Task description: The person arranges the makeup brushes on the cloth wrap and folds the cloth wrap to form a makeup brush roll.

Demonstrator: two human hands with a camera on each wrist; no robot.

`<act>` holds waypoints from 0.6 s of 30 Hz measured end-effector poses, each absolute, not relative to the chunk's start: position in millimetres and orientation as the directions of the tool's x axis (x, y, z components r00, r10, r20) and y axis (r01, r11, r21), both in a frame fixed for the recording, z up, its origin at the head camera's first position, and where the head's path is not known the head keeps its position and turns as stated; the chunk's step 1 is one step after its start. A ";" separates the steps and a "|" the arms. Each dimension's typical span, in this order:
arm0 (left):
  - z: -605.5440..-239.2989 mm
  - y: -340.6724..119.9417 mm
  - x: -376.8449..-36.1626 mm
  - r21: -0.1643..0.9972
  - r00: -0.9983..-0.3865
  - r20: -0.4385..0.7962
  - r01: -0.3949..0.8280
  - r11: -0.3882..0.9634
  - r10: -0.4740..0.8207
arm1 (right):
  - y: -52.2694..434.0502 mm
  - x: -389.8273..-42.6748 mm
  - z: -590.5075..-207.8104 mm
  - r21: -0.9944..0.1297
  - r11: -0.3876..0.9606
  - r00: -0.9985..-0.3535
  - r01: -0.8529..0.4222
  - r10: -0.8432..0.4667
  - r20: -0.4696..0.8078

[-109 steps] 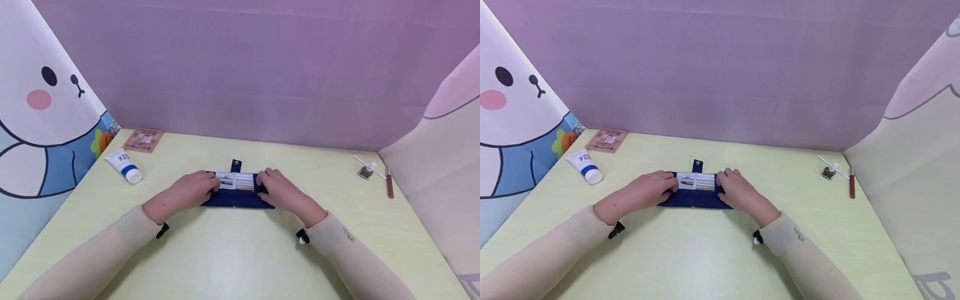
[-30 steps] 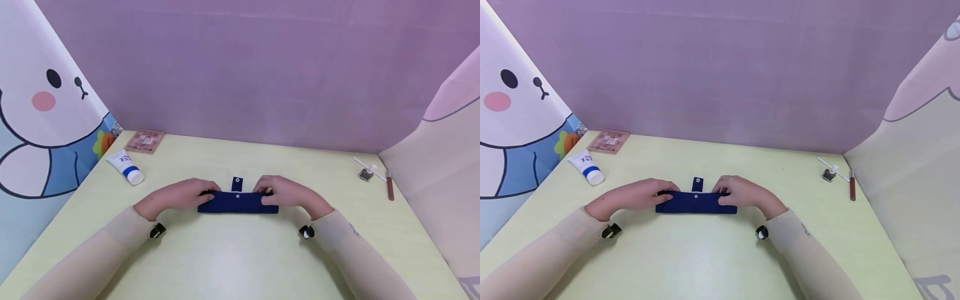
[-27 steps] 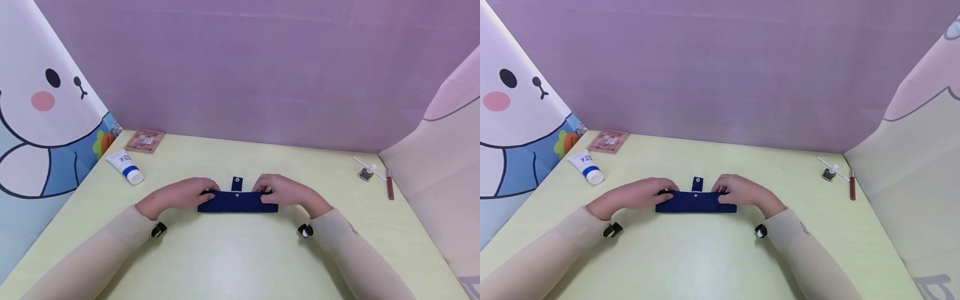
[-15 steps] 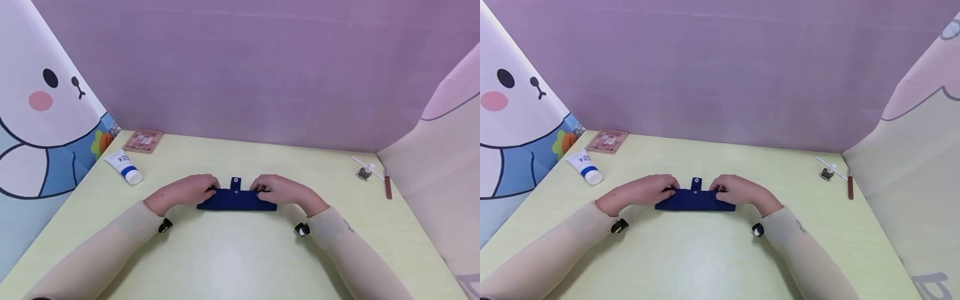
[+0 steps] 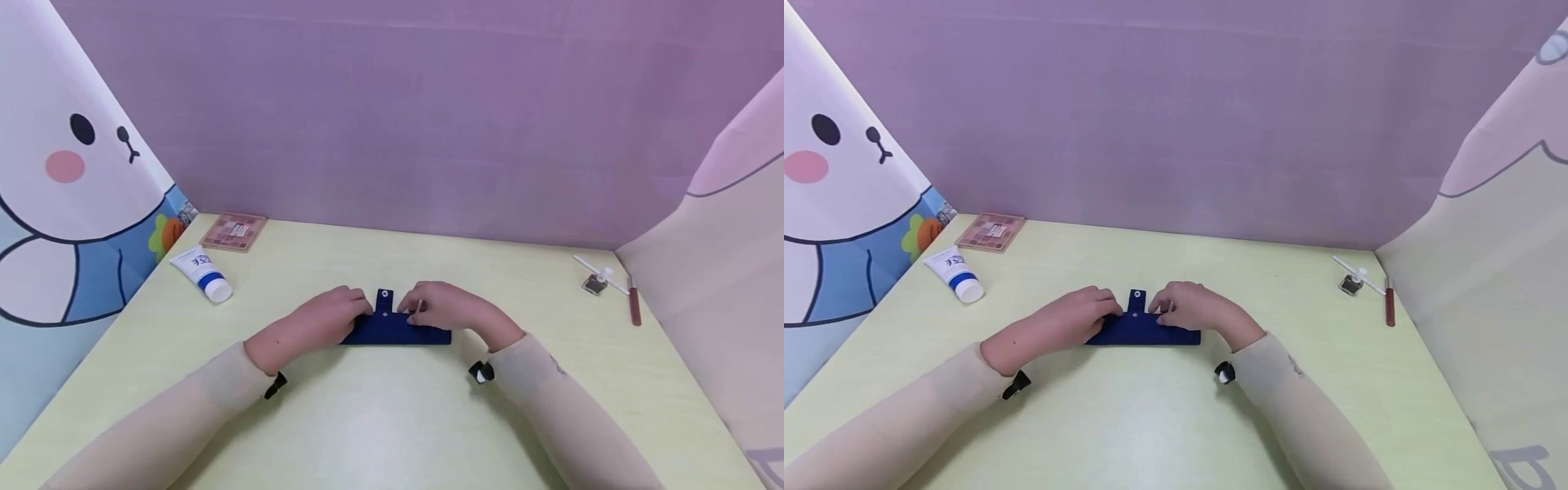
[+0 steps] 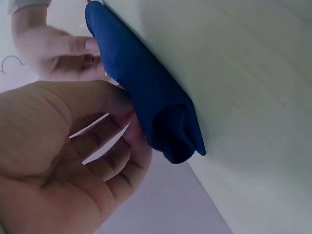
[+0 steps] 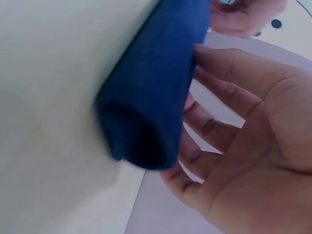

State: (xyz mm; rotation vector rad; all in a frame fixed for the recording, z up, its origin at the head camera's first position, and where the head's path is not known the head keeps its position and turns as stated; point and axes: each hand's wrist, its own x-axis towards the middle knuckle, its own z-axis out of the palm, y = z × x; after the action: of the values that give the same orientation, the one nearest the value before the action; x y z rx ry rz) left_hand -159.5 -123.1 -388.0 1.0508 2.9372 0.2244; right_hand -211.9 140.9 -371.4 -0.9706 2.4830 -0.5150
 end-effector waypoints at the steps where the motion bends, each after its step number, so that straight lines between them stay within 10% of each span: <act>1: -388.0 -121.8 -158.5 0.133 -0.765 0.038 0.642 0.755 0.643 | 138.8 -213.8 -371.1 -0.501 0.690 -0.664 -0.523 -0.698 -0.268; 18: -386.4 -120.6 -152.8 0.252 -0.817 -0.052 0.546 0.799 0.575 | 119.5 -222.6 -378.3 -0.599 0.668 -0.703 -0.441 -0.672 -0.232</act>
State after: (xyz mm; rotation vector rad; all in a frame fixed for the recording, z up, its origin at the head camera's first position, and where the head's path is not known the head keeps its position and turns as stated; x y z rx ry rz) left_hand -152.8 -120.6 -386.4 0.8951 2.8592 0.3424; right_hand -222.6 119.5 -378.3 -0.8682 2.4456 -0.7155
